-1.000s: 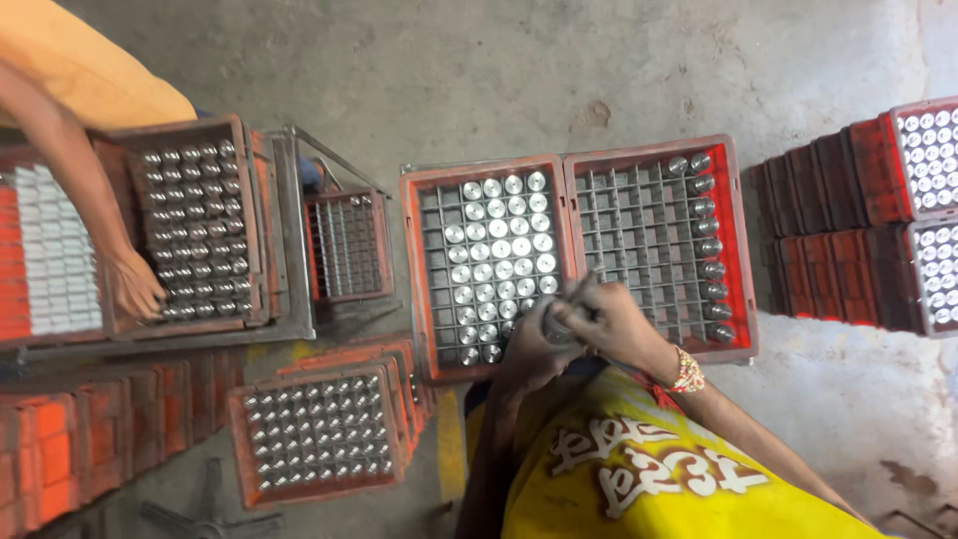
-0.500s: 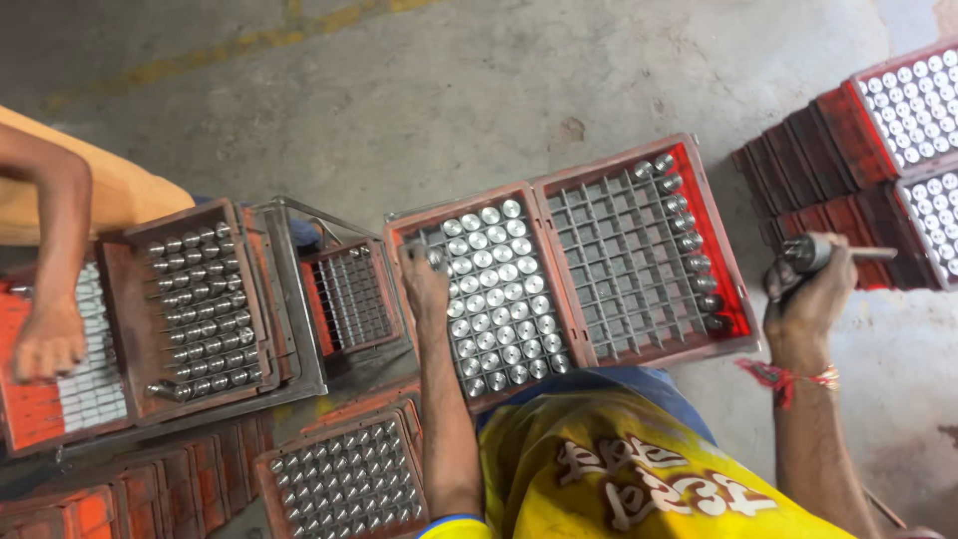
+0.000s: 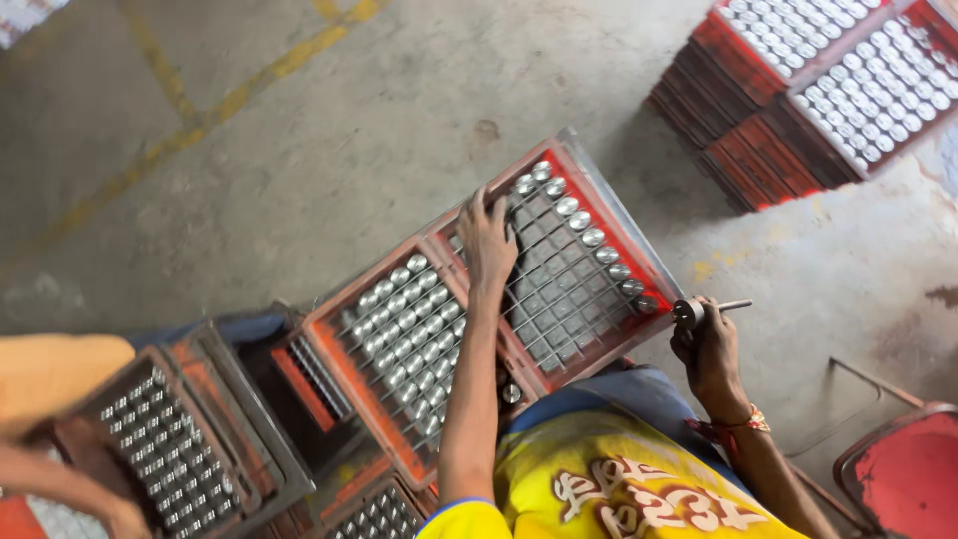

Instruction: The person uses a handheld tool to pick up small metal caps from a red tray and places them into a grid tray. The person repeats this action continuously, filling the grid tray with the metal caps.

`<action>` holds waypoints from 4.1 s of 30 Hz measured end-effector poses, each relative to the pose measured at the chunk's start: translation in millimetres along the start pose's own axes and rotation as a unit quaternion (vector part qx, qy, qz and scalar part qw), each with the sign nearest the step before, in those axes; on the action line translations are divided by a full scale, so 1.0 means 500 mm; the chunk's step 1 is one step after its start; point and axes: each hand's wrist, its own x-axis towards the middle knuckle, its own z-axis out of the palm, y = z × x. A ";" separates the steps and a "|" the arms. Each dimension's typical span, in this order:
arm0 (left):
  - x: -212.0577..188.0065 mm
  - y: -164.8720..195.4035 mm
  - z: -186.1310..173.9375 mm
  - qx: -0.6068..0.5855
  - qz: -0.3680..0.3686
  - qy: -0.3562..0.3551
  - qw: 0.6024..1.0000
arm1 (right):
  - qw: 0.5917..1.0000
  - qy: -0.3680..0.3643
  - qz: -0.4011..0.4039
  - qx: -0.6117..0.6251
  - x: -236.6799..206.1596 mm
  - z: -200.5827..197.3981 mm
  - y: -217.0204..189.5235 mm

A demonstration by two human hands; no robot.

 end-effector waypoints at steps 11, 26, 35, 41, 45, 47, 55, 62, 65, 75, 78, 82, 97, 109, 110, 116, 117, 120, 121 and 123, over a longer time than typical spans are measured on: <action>0.163 0.022 0.154 0.184 0.169 -0.197 0.948 | 0.996 0.082 -0.020 0.023 0.054 -0.173 -0.063; -0.267 0.133 -0.184 -0.634 -0.309 0.095 0.703 | 0.995 -0.041 0.046 -0.083 -0.012 0.115 0.013; -0.355 0.157 -0.259 -0.340 -0.254 0.021 0.905 | 0.898 -0.360 -0.135 -0.213 -0.158 0.268 0.034; -0.340 0.161 -0.373 -0.275 -0.195 0.048 0.940 | 0.683 -0.468 -0.352 -0.438 -0.246 0.380 0.015; -0.382 0.141 -0.377 -0.494 -0.249 -0.060 0.831 | 0.617 -0.506 -0.351 -0.490 -0.259 0.410 0.028; -0.399 0.126 -0.365 -0.594 -0.269 -0.117 0.749 | 0.636 -0.516 -0.302 -0.488 -0.246 0.397 0.051; -0.417 -0.013 -0.320 -0.306 -0.332 -0.149 0.880 | 0.743 -0.207 -0.416 -0.481 -0.115 0.246 0.124; -0.357 -0.333 -0.322 0.051 -0.404 0.071 0.911 | 0.960 -0.128 -0.233 0.088 0.183 0.027 -0.130; -0.338 -0.402 -0.308 0.095 -0.322 0.082 0.938 | 0.968 -0.128 -0.179 0.122 0.202 -0.058 -0.111; -0.307 -0.397 -0.271 -0.036 -0.358 0.141 0.922 | 0.996 -0.045 0.003 0.078 0.069 -0.096 0.076; -0.294 -0.408 -0.250 -0.001 -0.311 0.174 0.934 | 0.997 -0.019 0.018 0.073 0.053 -0.085 0.064; -0.295 -0.405 -0.217 -0.052 -0.401 0.199 0.893 | 0.997 -0.024 0.001 0.067 0.070 -0.075 0.021; -0.013 -0.019 0.038 -0.063 -0.159 -0.079 0.982 | 0.989 -0.006 0.069 0.128 0.160 -0.126 -0.046; 0.182 0.036 0.241 0.145 0.089 -0.244 0.955 | 0.983 0.101 -0.029 0.153 0.123 -0.291 -0.101; 0.180 0.028 0.248 0.144 0.099 -0.238 0.955 | 0.980 0.104 -0.033 0.164 0.113 -0.307 -0.093; 0.175 -0.010 0.229 0.105 0.177 -0.203 0.957 | 0.983 0.090 -0.022 0.157 0.053 -0.312 -0.047; 0.162 -0.012 0.199 0.057 0.162 -0.151 0.973 | 0.984 0.090 -0.021 0.154 0.042 -0.300 -0.040; 0.075 0.003 0.060 -0.129 0.107 -0.033 0.985 | 0.985 0.081 -0.010 0.152 0.010 -0.246 -0.020; 0.034 0.007 -0.002 -0.215 0.072 -0.012 0.974 | 0.986 0.075 -0.006 0.151 0.001 -0.221 -0.015; -0.070 0.036 -0.124 -0.231 0.034 0.082 0.969 | 0.989 0.068 0.006 0.131 -0.008 -0.155 -0.009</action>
